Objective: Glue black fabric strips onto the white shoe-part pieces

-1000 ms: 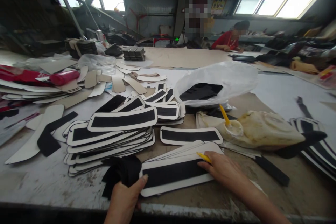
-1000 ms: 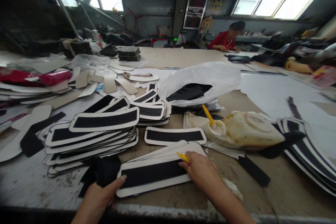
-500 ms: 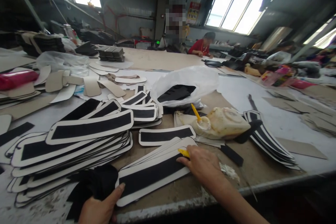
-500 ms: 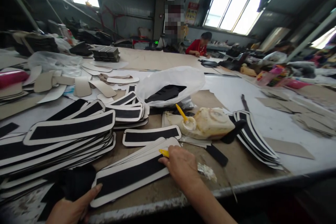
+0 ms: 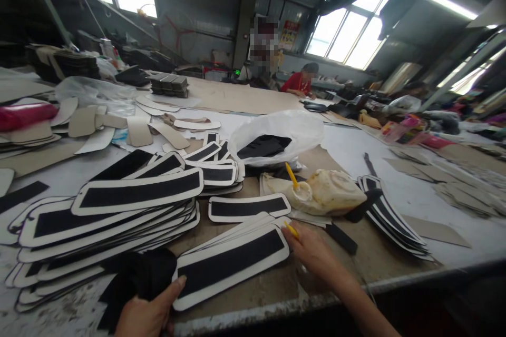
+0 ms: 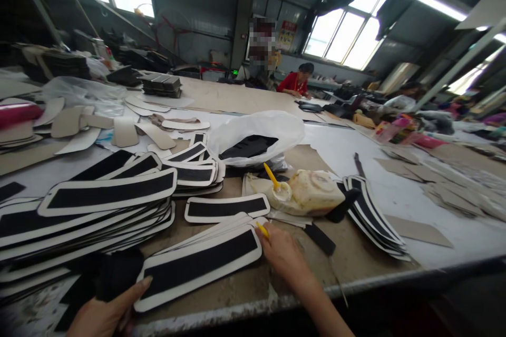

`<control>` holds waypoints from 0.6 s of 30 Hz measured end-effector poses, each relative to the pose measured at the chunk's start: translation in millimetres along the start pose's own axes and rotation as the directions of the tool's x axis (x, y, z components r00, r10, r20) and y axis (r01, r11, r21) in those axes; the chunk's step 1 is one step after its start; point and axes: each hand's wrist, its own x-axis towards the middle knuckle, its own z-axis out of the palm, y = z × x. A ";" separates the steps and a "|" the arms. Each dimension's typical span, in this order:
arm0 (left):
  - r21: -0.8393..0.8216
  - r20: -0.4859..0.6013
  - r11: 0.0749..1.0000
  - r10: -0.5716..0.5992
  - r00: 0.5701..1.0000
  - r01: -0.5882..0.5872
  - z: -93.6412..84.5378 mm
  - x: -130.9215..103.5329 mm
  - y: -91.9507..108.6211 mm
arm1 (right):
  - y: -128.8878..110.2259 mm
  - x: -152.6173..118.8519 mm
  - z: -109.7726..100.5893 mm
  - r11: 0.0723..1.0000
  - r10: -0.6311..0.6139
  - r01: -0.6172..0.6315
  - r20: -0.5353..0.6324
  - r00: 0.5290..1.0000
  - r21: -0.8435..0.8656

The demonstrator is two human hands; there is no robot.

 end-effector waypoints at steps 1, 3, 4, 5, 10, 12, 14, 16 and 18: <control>-0.024 0.006 1.000 -0.004 1.000 0.004 -0.2 0.8 -1.2 | 1.3 1.1 0.3 1.000 -0.015 0.015 0.009 1.000 0.012; -0.105 0.022 0.994 0.003 1.000 0.000 -1.1 0.9 -2.3 | 2.4 3.4 -0.1 1.000 -0.021 0.021 0.023 1.000 0.003; -0.157 0.028 0.988 0.006 1.000 -0.001 -2.0 0.3 -2.3 | 1.9 4.4 -1.1 1.000 -0.018 0.018 0.030 0.999 -0.007; -0.212 0.034 0.977 0.016 0.999 -0.008 -3.3 -0.7 -1.9 | 0.6 5.1 -2.7 1.000 -0.017 0.017 0.036 0.999 -0.011; -0.419 0.019 0.907 0.056 0.998 -0.042 -15.0 -10.4 3.3 | -15.3 1.2 -16.5 0.982 -0.102 0.101 -0.002 0.995 0.160; -0.455 -0.002 0.888 0.072 0.997 -0.066 -21.1 -14.8 5.8 | -23.3 -3.3 -20.9 0.945 -0.139 0.142 -0.030 0.990 0.294; -0.494 0.015 0.868 0.057 0.998 -0.042 -27.4 -18.4 7.6 | -30.7 -9.0 -22.9 0.888 -0.149 0.119 0.034 0.988 0.443; -0.546 0.058 0.837 0.025 0.998 0.011 -33.8 -20.7 8.4 | -36.9 -15.5 -22.4 0.823 -0.129 0.008 0.172 0.977 0.568; -0.617 0.108 0.784 0.009 0.994 0.060 -39.7 -21.6 7.7 | -41.8 -21.9 -19.9 0.730 -0.105 -0.111 0.272 0.957 0.674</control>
